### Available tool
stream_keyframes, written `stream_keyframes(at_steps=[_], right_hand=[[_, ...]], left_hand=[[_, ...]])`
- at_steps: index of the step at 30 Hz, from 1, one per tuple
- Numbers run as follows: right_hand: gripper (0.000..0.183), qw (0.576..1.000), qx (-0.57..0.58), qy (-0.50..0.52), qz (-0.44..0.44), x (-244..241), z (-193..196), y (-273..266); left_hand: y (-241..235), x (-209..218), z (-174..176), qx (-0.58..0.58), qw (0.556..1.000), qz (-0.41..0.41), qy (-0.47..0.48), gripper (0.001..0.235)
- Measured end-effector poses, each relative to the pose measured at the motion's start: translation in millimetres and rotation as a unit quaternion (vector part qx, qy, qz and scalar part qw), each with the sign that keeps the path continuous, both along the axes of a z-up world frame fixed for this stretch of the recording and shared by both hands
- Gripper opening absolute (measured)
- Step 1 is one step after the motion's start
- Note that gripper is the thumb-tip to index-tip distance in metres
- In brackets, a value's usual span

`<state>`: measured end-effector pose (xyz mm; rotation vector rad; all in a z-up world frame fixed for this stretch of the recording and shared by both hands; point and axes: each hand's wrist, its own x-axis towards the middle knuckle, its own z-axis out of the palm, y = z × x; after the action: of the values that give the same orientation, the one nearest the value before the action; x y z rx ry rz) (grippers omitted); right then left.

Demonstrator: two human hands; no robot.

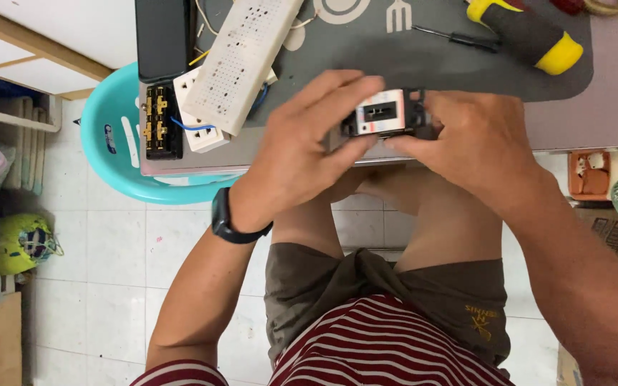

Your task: The person assembles a small black electrical component by inserting a metal piece and securing it with a screwdriver. They then attach a white circuit breaker to the component and tighten the screws. Finally, they use pliers to adjust the wiring on the assembled unit.

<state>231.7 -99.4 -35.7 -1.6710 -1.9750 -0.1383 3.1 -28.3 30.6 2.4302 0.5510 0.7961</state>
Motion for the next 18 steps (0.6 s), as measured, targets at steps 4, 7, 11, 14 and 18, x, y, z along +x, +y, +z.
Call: stream_keyframes(at_steps=[4, 7, 11, 14, 18], right_hand=[[0.04, 0.998, -0.057, -0.014, -0.032, 4.2, 8.4, -4.3], [0.038, 0.987, -0.154, 0.045, -0.023, 9.3, 17.7, -0.9], [0.052, 0.978, -0.194, 0.074, -0.011, 11.1, 22.6, 5.9], [0.044, 0.979, -0.182, 0.092, -0.01, 11.7, 21.2, 7.0], [0.02, 0.979, -0.178, 0.096, 0.004, 11.7, 28.3, 5.0]], left_hand=[[11.2, 12.2, -8.6, 0.036, 0.998, -0.032, 0.037, 0.05], [12.0, 18.7, -7.1, 0.006, 0.998, -0.035, 0.046, 0.047], [14.7, 18.9, -8.6, -0.008, 0.998, -0.035, 0.058, 0.047], [15.8, 18.1, -6.1, -0.03, 0.997, -0.04, 0.056, 0.045], [14.7, 18.4, 1.0, -0.047, 0.996, -0.042, 0.057, 0.042]])
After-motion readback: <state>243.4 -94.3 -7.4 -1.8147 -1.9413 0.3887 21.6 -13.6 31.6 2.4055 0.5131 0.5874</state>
